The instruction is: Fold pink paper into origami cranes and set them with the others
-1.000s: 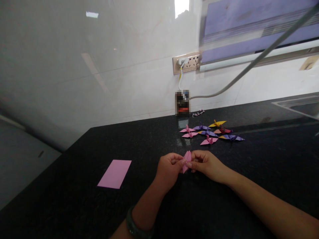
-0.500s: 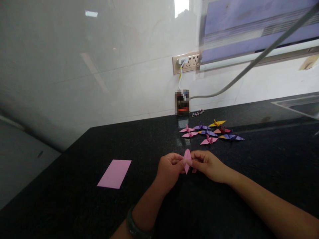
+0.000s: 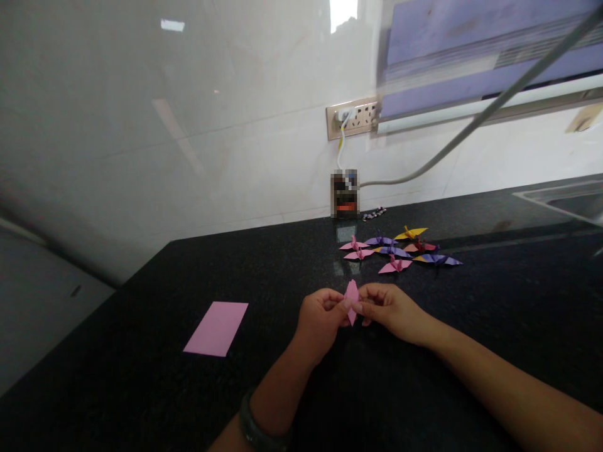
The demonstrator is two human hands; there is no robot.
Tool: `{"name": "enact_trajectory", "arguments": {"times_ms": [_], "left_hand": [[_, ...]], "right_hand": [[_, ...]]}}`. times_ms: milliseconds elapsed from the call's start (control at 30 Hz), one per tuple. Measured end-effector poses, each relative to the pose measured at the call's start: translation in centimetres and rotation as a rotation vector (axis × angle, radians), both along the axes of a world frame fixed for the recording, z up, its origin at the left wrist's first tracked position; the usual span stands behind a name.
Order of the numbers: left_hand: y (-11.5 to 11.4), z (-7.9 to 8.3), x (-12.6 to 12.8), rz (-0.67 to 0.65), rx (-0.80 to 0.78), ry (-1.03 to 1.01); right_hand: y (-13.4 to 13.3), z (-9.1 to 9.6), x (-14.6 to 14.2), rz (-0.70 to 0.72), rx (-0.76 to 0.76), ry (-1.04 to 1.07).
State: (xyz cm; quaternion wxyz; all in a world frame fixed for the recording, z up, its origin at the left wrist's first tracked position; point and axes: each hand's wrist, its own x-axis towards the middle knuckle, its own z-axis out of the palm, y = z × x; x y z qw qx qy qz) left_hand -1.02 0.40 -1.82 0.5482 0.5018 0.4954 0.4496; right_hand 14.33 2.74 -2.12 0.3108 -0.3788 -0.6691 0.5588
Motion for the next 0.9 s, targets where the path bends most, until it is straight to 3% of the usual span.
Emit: {"name": "enact_trajectory", "arguments": {"times_ms": [200, 600, 900], "left_hand": [[0.06, -0.08, -0.04, 0.0, -0.01, 0.011], [0.01, -0.13, 0.18, -0.006, 0.036, 0.095], [0.01, -0.17, 0.08, -0.005, 0.067, 0.121]], "right_hand": [[-0.09, -0.1, -0.01, 0.015, 0.051, 0.008], [-0.56, -0.05, -0.08, -0.039, 0.375, -0.215], [-0.38, -0.08, 0.02, -0.054, 0.318, -0.214]]}}
